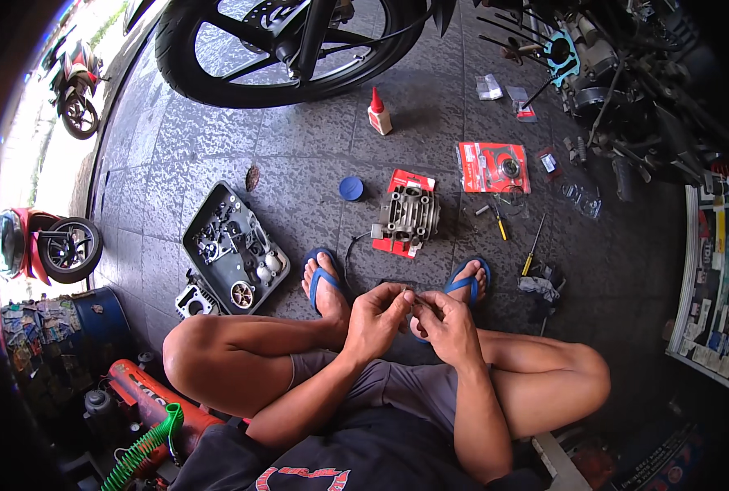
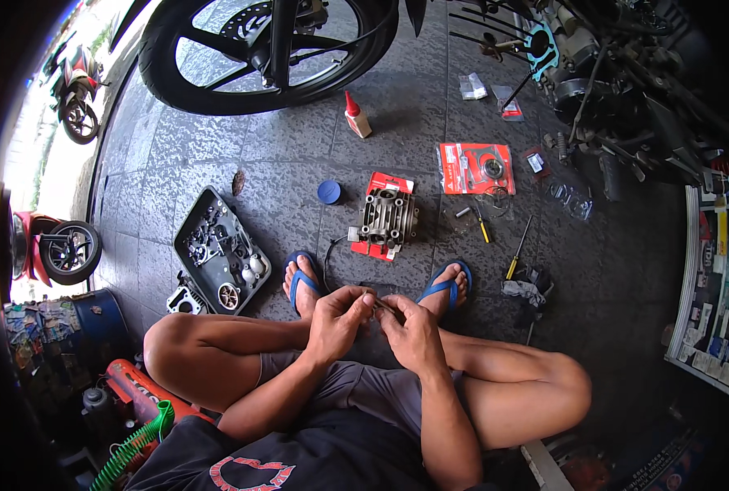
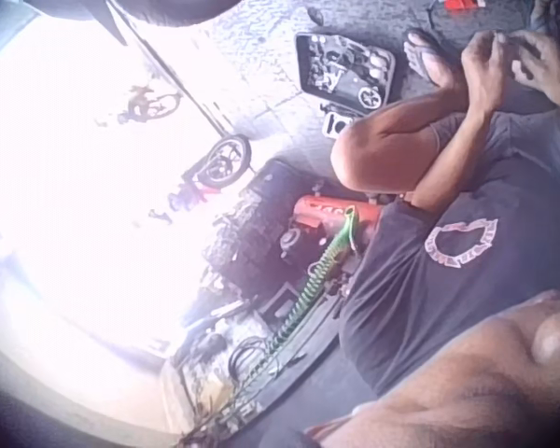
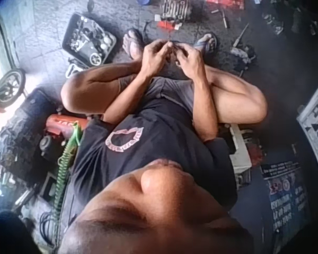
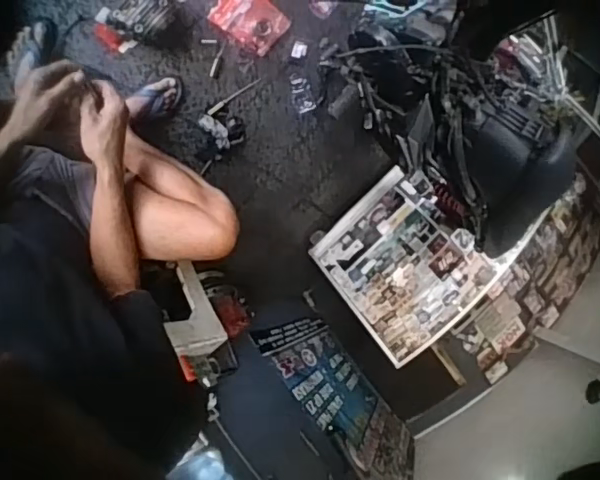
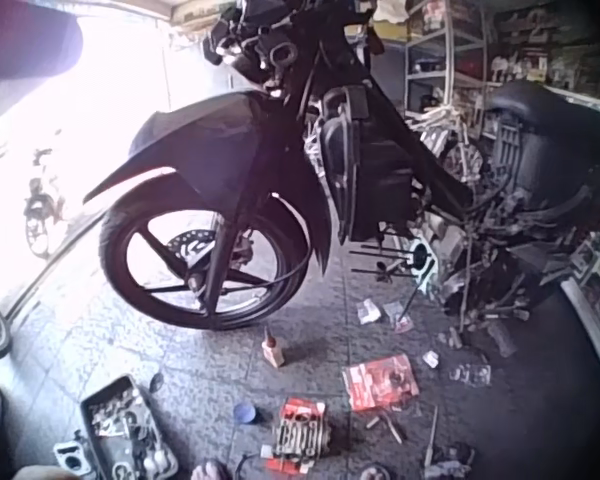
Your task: The person lubricates motorcycle rocker arms using an oil squeeze bottle and installs the rocker arms and shafts into the cylinder head by hand.
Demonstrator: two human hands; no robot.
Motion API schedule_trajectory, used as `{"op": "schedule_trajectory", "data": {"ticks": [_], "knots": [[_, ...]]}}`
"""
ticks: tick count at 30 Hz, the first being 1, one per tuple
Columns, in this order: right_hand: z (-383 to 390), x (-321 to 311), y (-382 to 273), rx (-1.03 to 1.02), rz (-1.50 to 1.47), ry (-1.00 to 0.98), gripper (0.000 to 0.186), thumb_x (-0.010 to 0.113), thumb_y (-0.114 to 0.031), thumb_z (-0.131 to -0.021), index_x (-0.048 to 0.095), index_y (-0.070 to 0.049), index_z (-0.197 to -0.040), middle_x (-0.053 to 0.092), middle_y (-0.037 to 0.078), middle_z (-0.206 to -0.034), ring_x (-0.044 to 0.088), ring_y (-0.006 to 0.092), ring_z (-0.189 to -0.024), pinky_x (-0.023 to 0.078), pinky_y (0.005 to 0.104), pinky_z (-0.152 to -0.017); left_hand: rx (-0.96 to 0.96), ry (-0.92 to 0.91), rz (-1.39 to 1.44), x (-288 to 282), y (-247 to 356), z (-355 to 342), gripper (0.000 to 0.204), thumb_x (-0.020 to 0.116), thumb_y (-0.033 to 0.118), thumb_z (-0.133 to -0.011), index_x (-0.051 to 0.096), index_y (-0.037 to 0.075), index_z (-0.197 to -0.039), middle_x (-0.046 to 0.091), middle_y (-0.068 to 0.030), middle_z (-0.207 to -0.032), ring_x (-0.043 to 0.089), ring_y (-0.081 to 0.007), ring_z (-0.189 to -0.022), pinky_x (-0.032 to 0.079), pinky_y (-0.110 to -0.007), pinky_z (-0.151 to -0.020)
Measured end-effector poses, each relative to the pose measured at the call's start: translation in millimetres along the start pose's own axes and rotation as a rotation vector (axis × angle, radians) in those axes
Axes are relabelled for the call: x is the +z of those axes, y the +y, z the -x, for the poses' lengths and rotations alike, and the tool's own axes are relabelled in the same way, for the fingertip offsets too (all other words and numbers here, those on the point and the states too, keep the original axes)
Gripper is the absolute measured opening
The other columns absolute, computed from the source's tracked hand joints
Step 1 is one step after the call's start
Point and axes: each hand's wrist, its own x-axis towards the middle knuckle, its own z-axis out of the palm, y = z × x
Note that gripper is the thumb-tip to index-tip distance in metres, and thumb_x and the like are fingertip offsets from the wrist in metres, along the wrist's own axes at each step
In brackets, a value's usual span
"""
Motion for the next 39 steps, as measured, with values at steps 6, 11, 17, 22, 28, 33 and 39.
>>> {"op": "schedule_trajectory", "data": {"ticks": [6,11,17,22,28,33,39], "knots": [[-43,-13,24,0.027,-0.158,0.292,0.017,0.058,-0.016,-0.095,0.063,0.0,-0.092,0.058,0.002,-0.066,0.055,0.008,-0.059,0.046,0.0219,-0.054,-0.027,0.179,0.085,8,-27,-27,0.028,0.059,0.021,-0.097,0.058,-0.002,-0.113,0.058,-0.0022,-0.081,0.053,-0.0071,-0.064,0.046,-0.022,-0.056],[-104,-29,46,0.112,-0.61,0.598,0.017,0.057,-0.019,-0.098,0.063,-0.003,-0.096,0.065,0.002,-0.082,0.061,0.0089,-0.067,0.051,0.0224,-0.06,0.122,0.388,-0.062,3,-54,-74,0.028,0.059,0.02,-0.095,0.058,-0.002,-0.112,0.058,-0.0028,-0.083,0.052,-0.0082,-0.064,0.044,-0.023,-0.057],[-141,-46,70,0.111,-0.723,0.622,0.016,0.057,-0.02,-0.098,0.064,-0.006,-0.103,0.066,0.0,-0.089,0.062,0.0072,-0.075,0.051,0.0206,-0.066,0.189,0.642,-0.136,-18,-50,-121,0.03,0.057,0.017,-0.093,0.059,-0.005,-0.113,0.066,-0.016,-0.103,0.063,-0.0219,-0.093,0.049,-0.034,-0.085],[-164,-40,80,0.121,-0.657,0.517,0.019,0.056,-0.023,-0.098,0.062,-0.007,-0.108,0.067,0.004,-0.103,0.064,0.0139,-0.089,0.05,0.0293,-0.078,0.147,0.619,-0.102,-27,-49,-144,0.034,0.055,0.018,-0.095,0.054,-0.005,-0.12,0.062,-0.0156,-0.11,0.061,-0.0202,-0.094,0.048,-0.033,-0.086],[-191,-36,95,0.103,-0.611,0.456,0.023,0.053,-0.025,-0.1,0.057,-0.005,-0.113,0.063,0.005,-0.11,0.062,0.0151,-0.096,0.049,0.0331,-0.084,0.18,0.636,0.016,-16,-33,-161,0.038,0.052,0.021,-0.097,0.05,-0.004,-0.125,0.059,-0.014,-0.11,0.059,-0.0173,-0.09,0.049,-0.032,-0.081],[-201,-31,94,0.128,-0.573,0.458,0.019,0.05,-0.022,-0.101,0.056,-0.006,-0.109,0.062,0.003,-0.102,0.062,0.0135,-0.092,0.049,0.0308,-0.082,0.22,0.656,0.236,-26,-33,-176,0.039,0.049,0.026,-0.099,0.046,0.001,-0.129,0.056,-0.0106,-0.106,0.06,-0.0173,-0.086,0.052,-0.031,-0.078],[-198,-27,82,0.188,-0.57,0.47,0.015,0.05,-0.019,-0.1,0.058,-0.007,-0.104,0.06,0.0,-0.093,0.058,0.0087,-0.081,0.048,0.0272,-0.072,0.157,0.595,0.429,-21,-43,-181,0.042,0.04,0.029,-0.102,0.038,0.003,-0.134,0.053,-0.0134,-0.109,0.062,-0.0225,-0.09,0.053,-0.035,-0.082]]}}
